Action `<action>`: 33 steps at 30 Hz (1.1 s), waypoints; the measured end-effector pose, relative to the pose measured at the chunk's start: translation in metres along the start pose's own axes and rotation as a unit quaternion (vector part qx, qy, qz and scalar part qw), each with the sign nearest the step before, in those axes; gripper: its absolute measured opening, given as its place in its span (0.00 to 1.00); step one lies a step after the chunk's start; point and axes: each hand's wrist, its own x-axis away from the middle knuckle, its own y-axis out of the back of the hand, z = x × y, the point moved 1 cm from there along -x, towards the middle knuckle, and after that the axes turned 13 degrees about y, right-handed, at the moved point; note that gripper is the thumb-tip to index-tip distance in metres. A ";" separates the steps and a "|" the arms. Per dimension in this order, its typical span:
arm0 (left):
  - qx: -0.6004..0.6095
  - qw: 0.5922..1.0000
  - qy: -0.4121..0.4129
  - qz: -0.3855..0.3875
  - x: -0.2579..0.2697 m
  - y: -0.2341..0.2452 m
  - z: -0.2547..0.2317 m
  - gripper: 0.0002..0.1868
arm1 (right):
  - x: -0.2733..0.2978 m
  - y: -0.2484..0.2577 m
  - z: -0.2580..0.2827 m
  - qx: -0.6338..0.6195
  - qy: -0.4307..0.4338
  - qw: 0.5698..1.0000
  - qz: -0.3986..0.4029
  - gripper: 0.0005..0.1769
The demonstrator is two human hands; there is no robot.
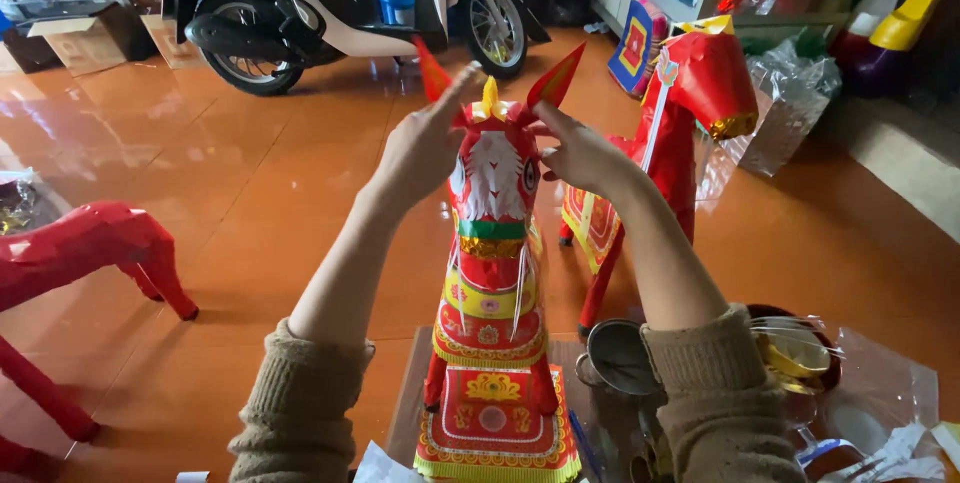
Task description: Decorating a traditional paper horse figure with paper flowers and other ornaments
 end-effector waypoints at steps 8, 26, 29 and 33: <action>-0.201 0.971 -0.102 -0.075 0.016 -0.004 0.000 0.43 | 0.009 -0.002 0.011 -0.025 0.016 1.000 -0.002 0.36; 0.085 0.992 0.004 0.089 -0.004 -0.002 0.008 0.30 | 0.009 0.000 0.026 0.168 -0.036 0.984 0.044 0.30; 0.136 0.985 0.018 0.104 -0.018 -0.016 0.022 0.30 | 0.010 0.002 0.024 0.135 -0.046 0.988 0.057 0.29; 0.183 0.977 0.022 0.111 -0.022 -0.019 0.024 0.29 | 0.018 -0.001 0.014 0.393 0.041 0.916 0.071 0.28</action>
